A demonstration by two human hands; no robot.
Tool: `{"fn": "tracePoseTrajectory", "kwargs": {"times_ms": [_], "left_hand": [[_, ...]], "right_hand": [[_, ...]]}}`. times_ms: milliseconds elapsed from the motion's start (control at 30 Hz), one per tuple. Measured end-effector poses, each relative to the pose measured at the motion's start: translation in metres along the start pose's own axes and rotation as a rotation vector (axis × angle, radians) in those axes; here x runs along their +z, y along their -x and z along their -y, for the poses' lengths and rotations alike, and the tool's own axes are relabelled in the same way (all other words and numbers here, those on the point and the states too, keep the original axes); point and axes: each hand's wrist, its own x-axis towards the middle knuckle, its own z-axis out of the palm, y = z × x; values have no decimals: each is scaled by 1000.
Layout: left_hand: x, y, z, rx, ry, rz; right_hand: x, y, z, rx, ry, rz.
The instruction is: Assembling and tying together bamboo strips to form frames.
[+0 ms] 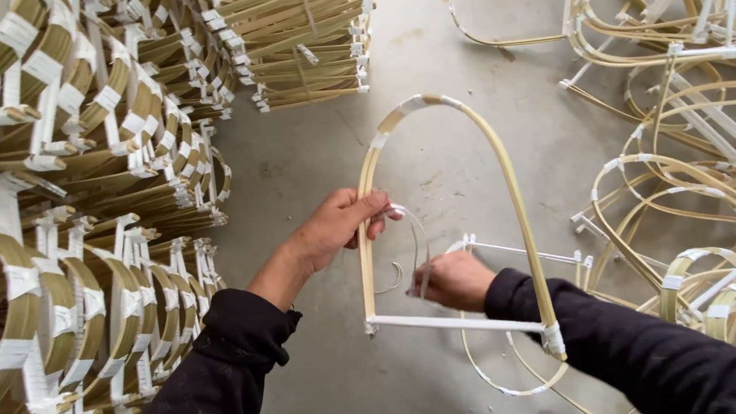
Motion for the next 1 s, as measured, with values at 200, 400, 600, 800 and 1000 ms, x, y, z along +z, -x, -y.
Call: {"fn": "tracePoseTrajectory", "kwargs": {"times_ms": [200, 400, 600, 800, 1000], "left_hand": [[-8, 8, -6, -30, -65, -13], [-16, 4, 5, 7, -70, 3], [-3, -1, 6, 56, -132, 32], [-11, -11, 31, 114, -178, 0], [-30, -29, 102, -145, -408, -392]], "right_hand": [[273, -63, -227, -137, 465, 258], [-71, -60, -70, 337, -239, -594], [-96, -40, 9, -97, -468, -511], [-86, -6, -28, 407, -980, 166], [-115, 30, -139, 614, -472, -109]]}}
